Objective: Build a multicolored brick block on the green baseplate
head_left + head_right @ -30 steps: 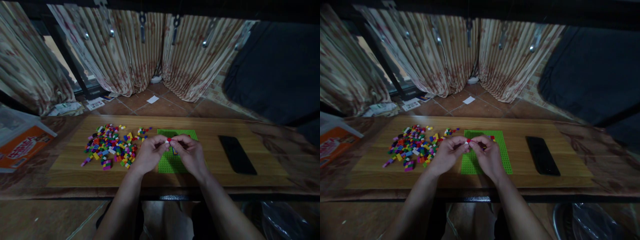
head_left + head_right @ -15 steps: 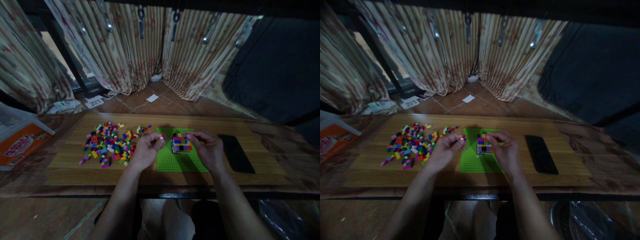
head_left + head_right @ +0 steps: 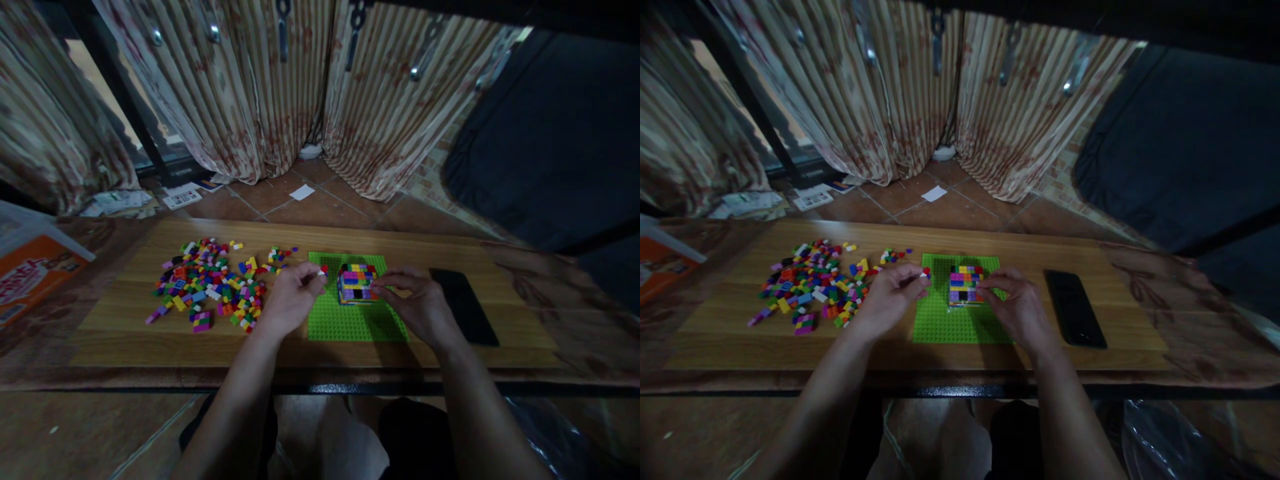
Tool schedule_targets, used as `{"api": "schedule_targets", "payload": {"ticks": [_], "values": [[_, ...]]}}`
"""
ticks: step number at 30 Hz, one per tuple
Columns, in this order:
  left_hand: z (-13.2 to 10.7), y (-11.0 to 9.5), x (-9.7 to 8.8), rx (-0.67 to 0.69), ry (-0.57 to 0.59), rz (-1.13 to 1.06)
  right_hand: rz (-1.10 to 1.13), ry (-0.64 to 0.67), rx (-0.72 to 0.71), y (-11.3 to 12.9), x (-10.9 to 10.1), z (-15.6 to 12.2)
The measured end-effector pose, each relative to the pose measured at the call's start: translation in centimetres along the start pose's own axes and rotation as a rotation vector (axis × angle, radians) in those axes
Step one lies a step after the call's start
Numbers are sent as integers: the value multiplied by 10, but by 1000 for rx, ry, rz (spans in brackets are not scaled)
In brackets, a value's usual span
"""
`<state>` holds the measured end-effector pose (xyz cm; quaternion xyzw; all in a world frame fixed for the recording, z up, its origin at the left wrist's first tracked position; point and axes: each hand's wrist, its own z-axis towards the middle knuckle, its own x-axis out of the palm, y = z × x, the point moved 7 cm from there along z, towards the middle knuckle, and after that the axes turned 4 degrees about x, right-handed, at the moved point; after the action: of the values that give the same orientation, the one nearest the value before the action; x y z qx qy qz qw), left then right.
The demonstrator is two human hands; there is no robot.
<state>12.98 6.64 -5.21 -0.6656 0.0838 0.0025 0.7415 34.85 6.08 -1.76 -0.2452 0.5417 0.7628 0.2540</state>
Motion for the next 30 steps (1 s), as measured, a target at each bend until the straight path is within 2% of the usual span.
{"api": "schedule_targets", "payload": {"ticks": [10,17,23,30], "values": [[0,0,0,1,3,18,102,-26,110,-17,10,2],[-1,2,-2,-3,0,16,133,-40,139,-17,12,1],[-1,2,-2,5,10,31,88,-64,84,-7,9,1],[-2,4,-1,-3,21,46,70,-71,188,-13,11,1]]}}
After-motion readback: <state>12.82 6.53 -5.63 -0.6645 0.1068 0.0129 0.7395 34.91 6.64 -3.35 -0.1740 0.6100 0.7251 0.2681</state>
